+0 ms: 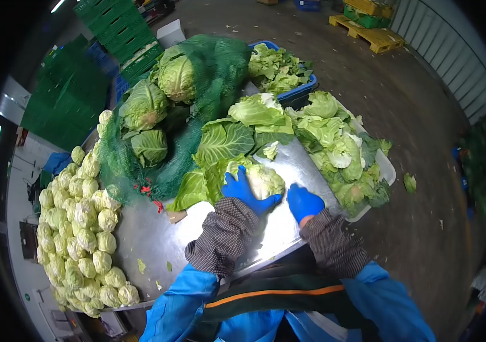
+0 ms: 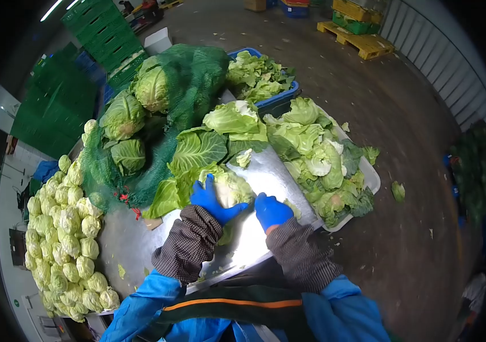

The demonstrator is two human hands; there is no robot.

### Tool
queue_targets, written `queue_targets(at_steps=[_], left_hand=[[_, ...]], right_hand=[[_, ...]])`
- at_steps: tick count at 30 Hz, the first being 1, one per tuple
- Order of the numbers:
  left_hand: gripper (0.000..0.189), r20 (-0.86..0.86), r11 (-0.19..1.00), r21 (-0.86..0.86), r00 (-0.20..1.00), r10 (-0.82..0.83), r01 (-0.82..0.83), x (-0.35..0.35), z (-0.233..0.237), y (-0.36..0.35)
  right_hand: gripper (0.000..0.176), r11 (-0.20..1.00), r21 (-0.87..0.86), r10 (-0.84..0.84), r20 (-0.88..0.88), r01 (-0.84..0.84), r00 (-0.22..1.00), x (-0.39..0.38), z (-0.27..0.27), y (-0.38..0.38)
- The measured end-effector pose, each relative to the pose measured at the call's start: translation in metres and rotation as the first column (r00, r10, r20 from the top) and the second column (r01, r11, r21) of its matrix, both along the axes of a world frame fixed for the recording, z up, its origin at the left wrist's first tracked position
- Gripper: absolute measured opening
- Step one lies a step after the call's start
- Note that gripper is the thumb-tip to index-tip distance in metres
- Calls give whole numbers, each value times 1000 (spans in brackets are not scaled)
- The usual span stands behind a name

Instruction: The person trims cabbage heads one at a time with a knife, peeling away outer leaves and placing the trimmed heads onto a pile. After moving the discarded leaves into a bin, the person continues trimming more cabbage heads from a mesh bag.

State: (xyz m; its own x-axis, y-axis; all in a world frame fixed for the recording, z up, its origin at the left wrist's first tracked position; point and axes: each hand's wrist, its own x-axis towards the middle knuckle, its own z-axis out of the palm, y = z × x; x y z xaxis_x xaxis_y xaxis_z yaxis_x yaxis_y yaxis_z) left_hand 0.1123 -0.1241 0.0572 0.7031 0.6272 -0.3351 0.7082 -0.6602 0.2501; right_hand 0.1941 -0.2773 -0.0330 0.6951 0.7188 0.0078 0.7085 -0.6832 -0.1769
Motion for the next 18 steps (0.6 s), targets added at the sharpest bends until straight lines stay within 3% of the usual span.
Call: queue_targets(at_steps=[1,3,4,5,6,8,11,14,16,18], left_hand=[[125,4,1000,6,1000,-19,19,0,-5,0],[126,88,991,107,992,-89,79,-12,-24,-1],[126,125,982,161,985,-120,100,-16,-22,0],[127,141,994,52,985,-103,96,-16,-20,8],[128,157,992,53,980,-119,112,-20,-20,6],[128,212,989,69,967,-141,129,-22,-19,6],[128,336,974,93,914,-225,205,-41,-33,11],[128,520,966,71,817,-248,248,-66,-52,20],[127,658,948,82,697,-284,309,-79,-66,29],[127,667,926,140,658,-350,351,-86,-68,31]], right_hand=[[21,980,112,-148,-145,165,978,16,1,-2],[30,934,190,-221,-358,303,907,47,10,-2],[37,947,180,-172,-420,268,891,56,22,1],[43,958,162,-130,-490,236,862,54,34,-3],[55,933,288,-20,-554,214,832,36,48,2],[61,982,126,-90,-328,138,940,13,60,25],[65,979,166,-39,-432,122,901,20,29,50],[70,980,190,141,-426,-64,894,14,23,57],[59,993,57,116,-424,-101,898,1,53,54],[51,995,-17,87,-369,-100,926,-10,60,47]])
